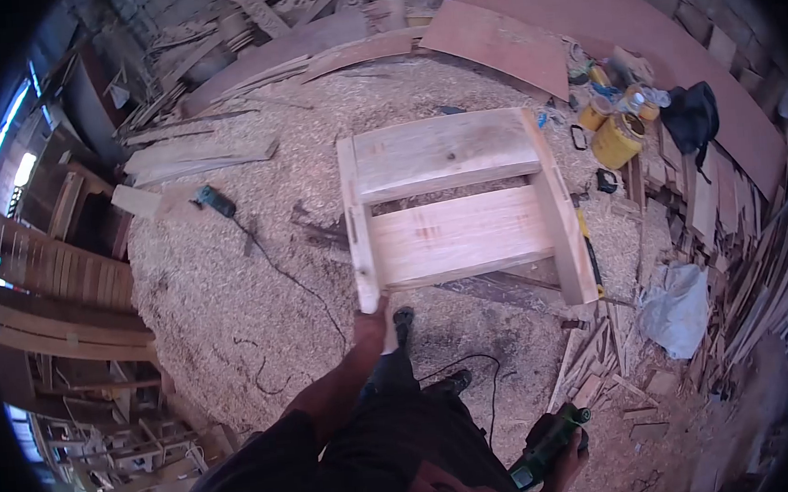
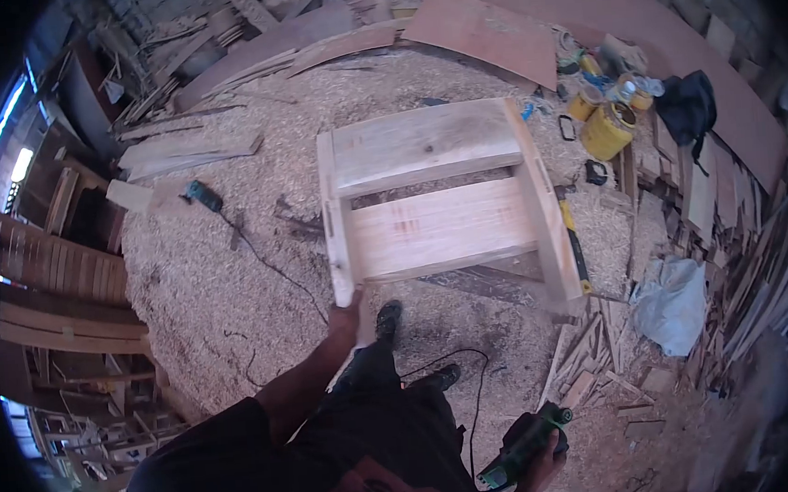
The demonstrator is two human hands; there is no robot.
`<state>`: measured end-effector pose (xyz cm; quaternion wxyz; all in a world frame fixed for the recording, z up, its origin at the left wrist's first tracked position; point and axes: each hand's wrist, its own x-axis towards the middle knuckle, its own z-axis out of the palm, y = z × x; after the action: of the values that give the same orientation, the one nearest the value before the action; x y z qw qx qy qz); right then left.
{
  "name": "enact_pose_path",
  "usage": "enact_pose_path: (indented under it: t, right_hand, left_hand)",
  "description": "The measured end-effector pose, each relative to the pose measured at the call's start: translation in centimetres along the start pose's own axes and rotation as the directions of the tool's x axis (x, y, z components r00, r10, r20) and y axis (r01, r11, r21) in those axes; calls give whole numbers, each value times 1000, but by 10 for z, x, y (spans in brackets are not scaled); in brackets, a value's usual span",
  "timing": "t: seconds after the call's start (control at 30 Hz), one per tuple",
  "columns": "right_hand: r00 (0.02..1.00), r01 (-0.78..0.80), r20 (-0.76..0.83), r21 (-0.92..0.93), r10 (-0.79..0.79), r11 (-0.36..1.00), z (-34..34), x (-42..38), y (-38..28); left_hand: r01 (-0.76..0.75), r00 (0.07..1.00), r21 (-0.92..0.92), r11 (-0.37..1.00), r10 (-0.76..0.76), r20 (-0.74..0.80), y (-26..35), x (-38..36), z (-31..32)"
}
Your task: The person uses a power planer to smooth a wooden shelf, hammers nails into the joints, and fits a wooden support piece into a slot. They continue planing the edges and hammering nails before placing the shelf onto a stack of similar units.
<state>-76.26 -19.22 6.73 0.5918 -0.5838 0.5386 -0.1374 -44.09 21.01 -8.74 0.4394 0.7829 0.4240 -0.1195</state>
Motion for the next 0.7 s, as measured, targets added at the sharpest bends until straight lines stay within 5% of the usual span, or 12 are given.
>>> enact_pose_path:
  t: [0.17,0.37,0.47,0.57,0.6,0.7]
  right_hand:
    - [1000,14,12,-42,-13,999,29,-8,-13]
    - [986,96,151,-162,-71,982,68,-22,-30]
    - [990,78,135,-231,-48,970,85,-34,-34]
    - [994,75,91,-234,-55,969,98,-49,-27]
    - [995,77,72,-229,-62,970,103,-52,-24]
    - [999,-38,14,-233,42,972,112,-66,-15]
  left_hand:
    - [119,991,-81,990,-114,66,-3,-62,30]
    - [140,952,-212,967,-73,299,14,-70,11]
    - [73,920,-332,940,65,386,12,-22,17]
    - [-131,854,-229,964,228,468,35,68,8]
    - [-216,914,-188,958,266,307,35,110,23]
    - [-496,776,-529,689,625,88,105,155,6]
